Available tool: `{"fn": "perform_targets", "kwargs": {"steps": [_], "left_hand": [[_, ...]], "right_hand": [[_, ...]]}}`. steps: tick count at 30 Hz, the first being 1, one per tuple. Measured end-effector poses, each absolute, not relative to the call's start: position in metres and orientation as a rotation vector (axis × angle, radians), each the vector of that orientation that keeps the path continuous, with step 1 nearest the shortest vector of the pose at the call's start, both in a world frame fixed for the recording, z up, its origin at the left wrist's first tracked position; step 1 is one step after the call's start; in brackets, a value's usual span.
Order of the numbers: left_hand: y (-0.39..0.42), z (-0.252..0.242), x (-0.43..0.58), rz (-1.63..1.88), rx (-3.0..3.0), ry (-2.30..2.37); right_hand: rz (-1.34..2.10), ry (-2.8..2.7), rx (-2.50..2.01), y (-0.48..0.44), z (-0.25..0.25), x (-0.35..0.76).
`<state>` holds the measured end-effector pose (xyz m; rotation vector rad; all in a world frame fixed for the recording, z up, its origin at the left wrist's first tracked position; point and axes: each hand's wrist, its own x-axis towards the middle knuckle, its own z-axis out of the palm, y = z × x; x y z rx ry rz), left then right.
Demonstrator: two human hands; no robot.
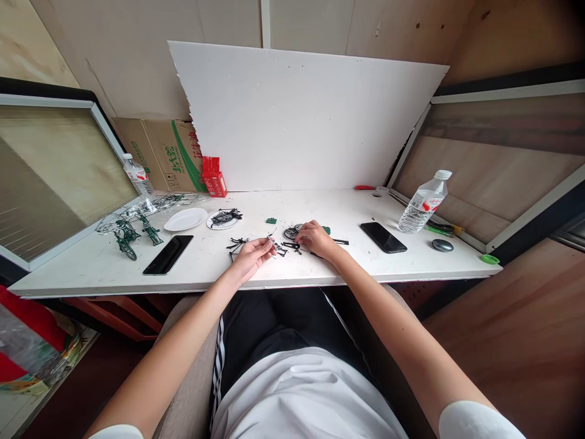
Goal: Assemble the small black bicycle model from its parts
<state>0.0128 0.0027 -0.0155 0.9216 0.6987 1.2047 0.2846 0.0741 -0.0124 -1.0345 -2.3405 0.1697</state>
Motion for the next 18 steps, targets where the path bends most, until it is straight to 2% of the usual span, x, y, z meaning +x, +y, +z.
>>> {"fn": "perform_targets", "kwargs": {"steps": [18], "left_hand": [[0.0004, -0.0140, 0.0106, 1.197, 0.863, 0.650]], "right_hand": [[0.171, -2.273, -1.062, 0.0725, -0.0175, 0.2833]]}}
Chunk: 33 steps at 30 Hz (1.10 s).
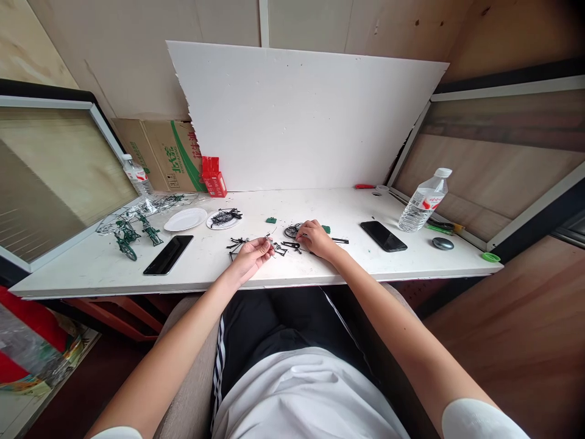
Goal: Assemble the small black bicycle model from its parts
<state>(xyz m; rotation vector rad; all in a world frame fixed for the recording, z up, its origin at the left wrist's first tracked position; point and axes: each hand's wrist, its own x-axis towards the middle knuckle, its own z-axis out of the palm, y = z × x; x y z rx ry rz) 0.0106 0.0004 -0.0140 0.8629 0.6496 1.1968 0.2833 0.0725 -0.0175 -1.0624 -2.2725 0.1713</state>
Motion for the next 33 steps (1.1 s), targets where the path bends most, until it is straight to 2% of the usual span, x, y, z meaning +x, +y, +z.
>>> {"fn": "perform_targets", "kwargs": {"steps": [7, 19, 33], "left_hand": [[-0.001, -0.014, 0.011, 1.198, 0.861, 0.635], [-0.007, -0.011, 0.016, 1.207, 0.954, 0.683], [-0.011, -0.009, 0.023, 1.231, 1.017, 0.762]], "right_hand": [[0.396, -1.976, -0.969, 0.061, 0.000, 0.275], [0.747, -1.914, -0.754, 0.023, 0.037, 0.242], [0.694, -2.027, -0.803, 0.005, 0.044, 0.232]]}}
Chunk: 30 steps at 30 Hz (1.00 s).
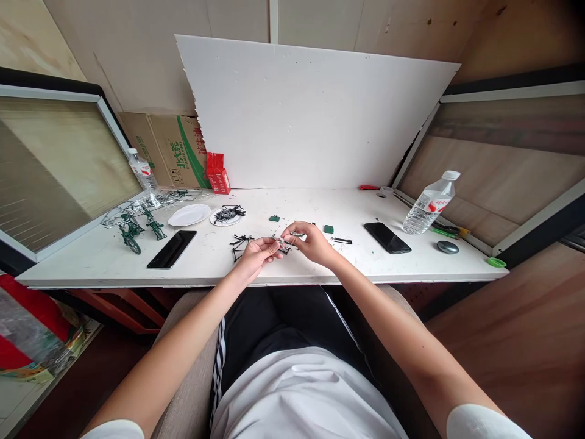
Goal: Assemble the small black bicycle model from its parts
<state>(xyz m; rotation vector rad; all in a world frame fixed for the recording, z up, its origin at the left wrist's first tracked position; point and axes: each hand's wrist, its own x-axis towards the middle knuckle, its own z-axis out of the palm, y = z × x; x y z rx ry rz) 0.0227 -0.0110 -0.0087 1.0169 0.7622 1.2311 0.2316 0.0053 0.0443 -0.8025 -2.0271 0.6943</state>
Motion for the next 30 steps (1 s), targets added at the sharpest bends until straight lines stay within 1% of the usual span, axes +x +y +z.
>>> {"fn": "perform_targets", "kwargs": {"steps": [6, 13, 30], "left_hand": [[-0.011, -0.010, 0.023, 1.228, 1.026, 0.785], [-0.012, -0.010, 0.023, 1.213, 1.060, 0.811], [-0.008, -0.018, 0.021, 1.217, 1.111, 0.765]], "right_hand": [[0.784, -2.051, -0.781, 0.004, 0.045, 0.231], [0.796, -2.058, -0.821, 0.005, 0.044, 0.230], [0.536, -2.085, -0.685, 0.007, 0.035, 0.227]]}}
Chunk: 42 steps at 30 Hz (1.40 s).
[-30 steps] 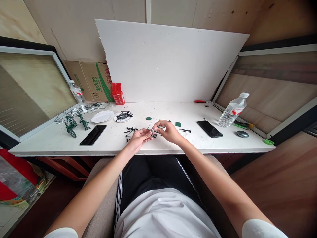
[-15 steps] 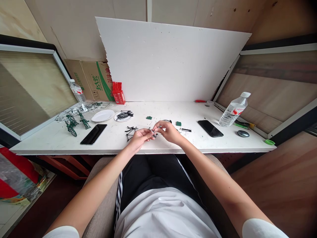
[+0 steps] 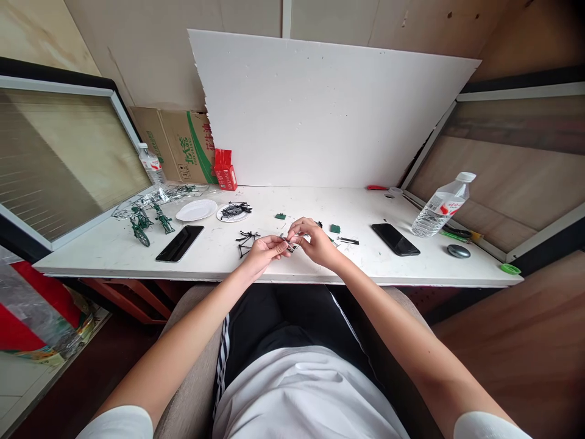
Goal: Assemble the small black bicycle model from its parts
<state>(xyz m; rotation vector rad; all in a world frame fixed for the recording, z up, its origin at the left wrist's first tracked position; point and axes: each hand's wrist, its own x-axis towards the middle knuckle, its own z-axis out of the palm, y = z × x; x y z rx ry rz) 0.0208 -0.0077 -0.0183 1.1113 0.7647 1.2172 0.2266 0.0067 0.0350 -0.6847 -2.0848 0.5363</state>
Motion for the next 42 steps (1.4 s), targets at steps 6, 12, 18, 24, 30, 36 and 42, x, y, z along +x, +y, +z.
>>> {"fn": "perform_targets", "kwargs": {"steps": [6, 12, 18, 24, 30, 36, 42], "left_hand": [[-0.0069, -0.0191, 0.0210, 1.224, 1.101, 0.762], [-0.0069, -0.0178, 0.0202, 1.220, 1.096, 0.773], [-0.0063, -0.0188, 0.0192, 1.213, 1.107, 0.768], [-0.0061, -0.0194, 0.0184, 1.204, 1.118, 0.775], [-0.0070, -0.0182, 0.0184, 1.202, 1.118, 0.776], [-0.0063, -0.0190, 0.0183, 1.216, 1.100, 0.779], [-0.0057, -0.0199, 0.0182, 1.219, 1.103, 0.773]], "right_hand": [[0.542, -2.097, -0.685, 0.0065, 0.0328, 0.2252], [0.558, -2.085, -0.668, 0.0085, 0.0319, 0.2268], [0.609, -2.085, -0.678, 0.0077, 0.0338, 0.2276], [0.646, -2.074, -0.659, 0.0079, 0.0339, 0.2273], [0.629, -2.075, -0.671, 0.0077, 0.0339, 0.2275], [0.614, -2.077, -0.692, 0.0063, 0.0351, 0.2277], [0.651, -2.065, -0.707, 0.0065, 0.0351, 0.2273]]}}
